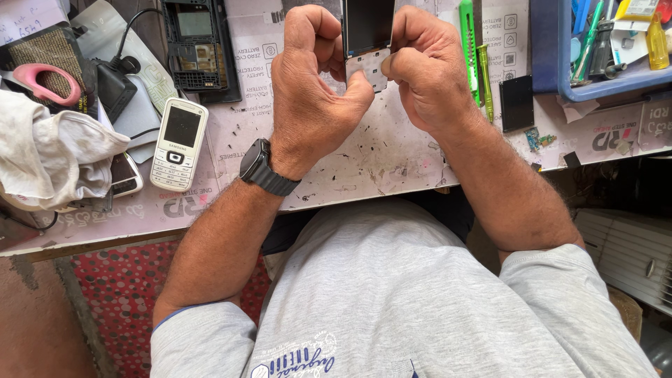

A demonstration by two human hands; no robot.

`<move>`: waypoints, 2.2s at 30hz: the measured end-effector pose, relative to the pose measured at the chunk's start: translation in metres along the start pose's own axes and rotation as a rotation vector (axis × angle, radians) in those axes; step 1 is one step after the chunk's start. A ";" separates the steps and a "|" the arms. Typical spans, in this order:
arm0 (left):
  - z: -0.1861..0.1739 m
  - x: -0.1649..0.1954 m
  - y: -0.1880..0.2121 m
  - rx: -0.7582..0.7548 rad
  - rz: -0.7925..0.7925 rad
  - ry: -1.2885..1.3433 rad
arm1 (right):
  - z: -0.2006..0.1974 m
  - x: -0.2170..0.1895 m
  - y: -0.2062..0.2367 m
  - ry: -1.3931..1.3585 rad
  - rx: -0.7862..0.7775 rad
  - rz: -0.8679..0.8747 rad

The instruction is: The person handles a disassembled mobile phone, removes the battery, and repeatedly presses the keypad to test the screen and keypad backlight. The phone is held in both hands and rotated to view the display and internal components.

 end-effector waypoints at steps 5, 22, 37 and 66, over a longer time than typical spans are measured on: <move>0.000 0.000 0.001 -0.001 0.000 -0.010 | 0.001 0.001 0.001 -0.004 0.001 -0.003; 0.001 0.001 0.004 -0.019 0.025 0.011 | 0.002 0.002 0.002 0.004 -0.005 -0.022; 0.003 -0.002 0.007 -0.027 0.035 0.007 | -0.001 0.008 0.006 0.003 -0.001 -0.017; 0.005 -0.007 0.015 -0.041 0.058 -0.021 | 0.005 0.012 0.009 0.017 -0.023 -0.027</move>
Point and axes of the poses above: each hand's wrist, its own y-axis away from the middle knuckle, its own z-axis out of the palm, x = y × z, the point moved 9 cm from there along -y, towards the middle knuckle, and after that the axes turned 8 degrees about -x, right-handed, at the moved point
